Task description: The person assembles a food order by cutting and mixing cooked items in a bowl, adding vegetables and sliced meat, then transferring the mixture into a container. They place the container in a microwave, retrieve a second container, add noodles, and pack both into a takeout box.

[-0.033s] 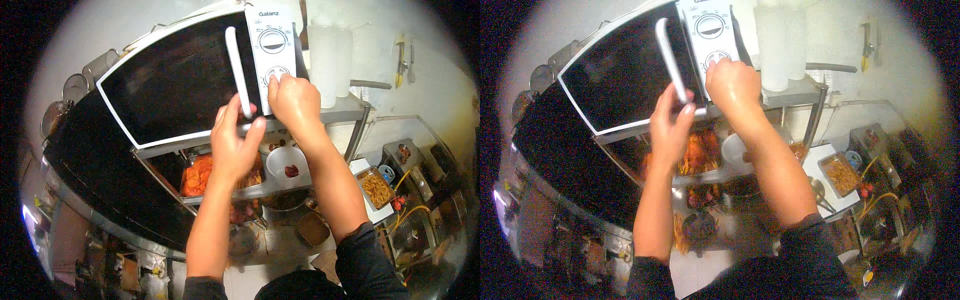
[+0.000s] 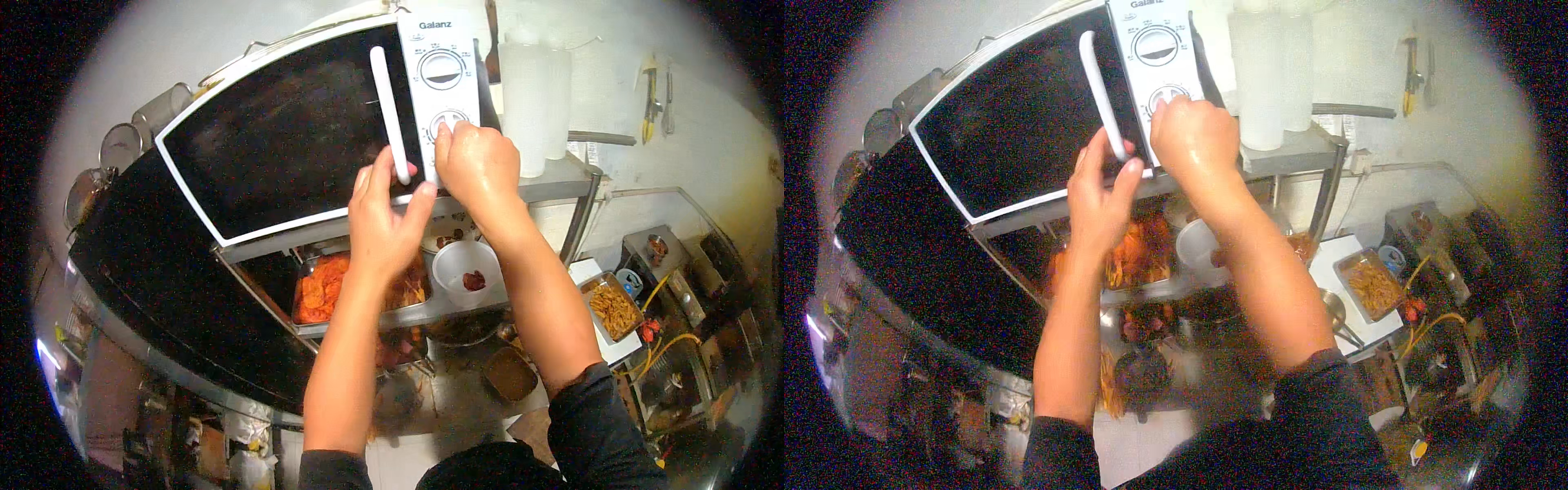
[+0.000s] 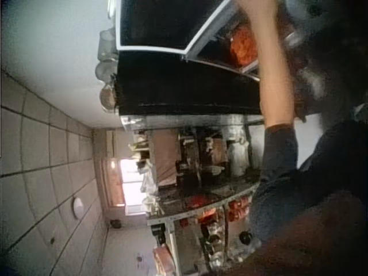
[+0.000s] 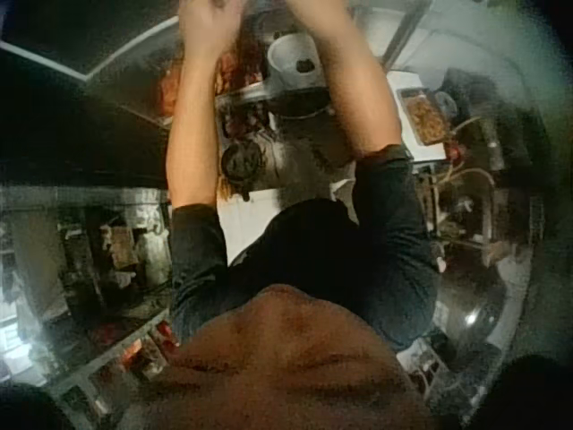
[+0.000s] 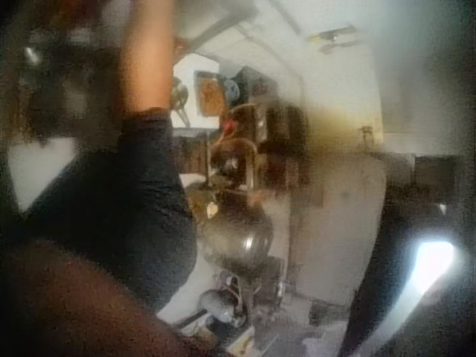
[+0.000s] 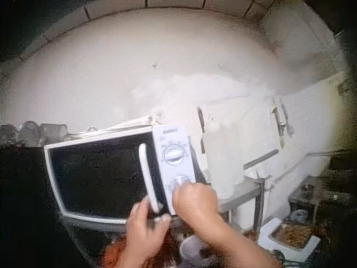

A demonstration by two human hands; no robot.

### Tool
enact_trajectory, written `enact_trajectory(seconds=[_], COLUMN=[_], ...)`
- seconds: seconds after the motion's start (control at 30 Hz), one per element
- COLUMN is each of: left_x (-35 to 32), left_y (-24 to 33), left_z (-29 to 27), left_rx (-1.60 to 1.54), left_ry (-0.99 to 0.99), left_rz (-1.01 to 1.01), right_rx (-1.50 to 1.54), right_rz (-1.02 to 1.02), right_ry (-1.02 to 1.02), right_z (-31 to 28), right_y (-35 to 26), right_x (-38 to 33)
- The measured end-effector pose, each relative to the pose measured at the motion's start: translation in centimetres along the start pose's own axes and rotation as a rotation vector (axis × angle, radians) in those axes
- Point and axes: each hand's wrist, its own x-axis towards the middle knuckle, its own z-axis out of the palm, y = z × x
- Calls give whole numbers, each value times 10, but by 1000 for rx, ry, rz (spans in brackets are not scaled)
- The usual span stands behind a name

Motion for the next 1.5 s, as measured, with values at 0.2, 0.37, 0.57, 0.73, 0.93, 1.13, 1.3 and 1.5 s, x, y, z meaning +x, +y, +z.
enact_trajectory(seconds=[0.2, 0.37, 0.57, 0.73, 0.93, 1.13, 1.3, 1.5], left_x=[12, 13, 8, -106, -406, -531, -530, -526], left_y=[-45, -43, -34, -45, -48, -7, 1, -4], left_z=[17, 19, 14, -5, -34, 20, 65, 82], left_rx=[92, 121, -9, -44, -454, -309, -104, -207], left_ry=[34, 81, 12, -36, -26, -488, -493, -234], left_rz=[101, 165, 25, -4, -952, -1385, -1346, -1431], right_rx=[56, 162, 303, 715, 349, -165, 23, 538], right_rz=[-3, 60, 92, 105, 298, 446, 504, 769], right_ry=[15, 60, 38, -381, -1516, -1283, -1327, -1323], right_z=[10, 18, 10, -27, -61, -3, 49, 9], right_y=[4, -2, -6, 37, 225, 359, 361, 282], right_x=[6, 4, 0, -98, -291, -455, -499, -488])
